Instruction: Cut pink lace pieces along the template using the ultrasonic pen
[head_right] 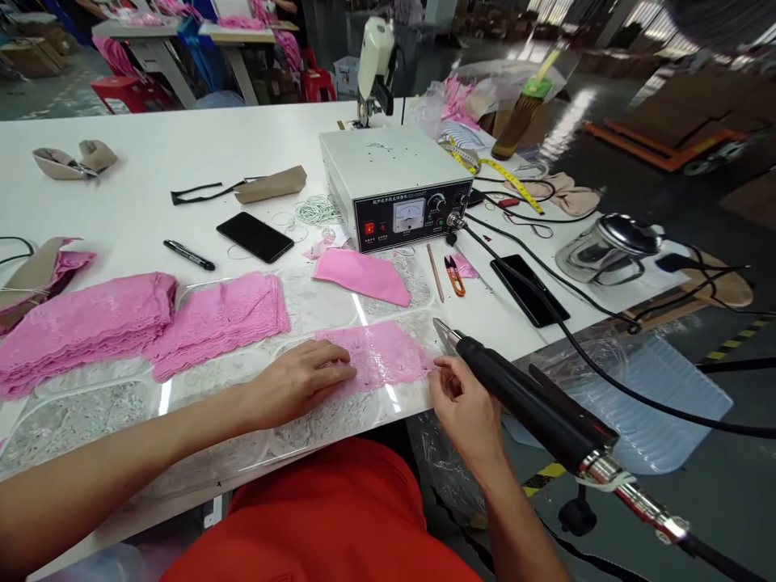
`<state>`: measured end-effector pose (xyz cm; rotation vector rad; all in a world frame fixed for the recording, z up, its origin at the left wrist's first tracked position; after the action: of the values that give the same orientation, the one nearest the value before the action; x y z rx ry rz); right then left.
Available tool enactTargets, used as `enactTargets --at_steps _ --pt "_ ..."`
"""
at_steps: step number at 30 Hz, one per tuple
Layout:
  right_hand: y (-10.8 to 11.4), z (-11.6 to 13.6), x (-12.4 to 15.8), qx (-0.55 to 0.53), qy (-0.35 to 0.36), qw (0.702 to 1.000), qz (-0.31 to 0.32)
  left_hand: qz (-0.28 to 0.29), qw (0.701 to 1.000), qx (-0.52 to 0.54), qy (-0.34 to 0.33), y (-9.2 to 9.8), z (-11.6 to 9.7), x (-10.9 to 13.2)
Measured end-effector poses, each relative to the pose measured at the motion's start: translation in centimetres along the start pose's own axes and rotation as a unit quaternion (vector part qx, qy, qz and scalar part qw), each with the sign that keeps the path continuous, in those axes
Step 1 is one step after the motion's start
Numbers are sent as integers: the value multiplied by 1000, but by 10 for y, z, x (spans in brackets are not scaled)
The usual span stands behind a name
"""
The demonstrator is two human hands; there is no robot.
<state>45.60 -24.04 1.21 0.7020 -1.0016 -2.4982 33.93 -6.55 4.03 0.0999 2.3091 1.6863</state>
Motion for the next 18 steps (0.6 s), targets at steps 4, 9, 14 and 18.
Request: enactTargets --at_steps 4,9,14,18 --pt "14 8 2 39 47 997 -43 43 999 -18 -27 -13 -7 -11" --pt "8 29 1 29 135 990 -20 30 995 -41 -87 -20 -26 -43" --pt "-2 28 -6 48 149 988 6 11 989 -54 -134 -41 -38 -75" --pt "-7 19 -7 56 131 989 25 12 989 -55 -139 -52 -39 -79"
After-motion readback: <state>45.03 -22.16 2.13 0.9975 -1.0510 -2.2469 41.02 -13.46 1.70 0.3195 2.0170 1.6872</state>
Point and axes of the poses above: each hand's wrist, its own x-axis away from the middle knuckle, its own y-axis out of the back of the hand, z = x × y, the point moved 10 cm from there along -x, towards the middle knuckle, and after that the axes turned 5 degrees about y, right-handed, at the moved point
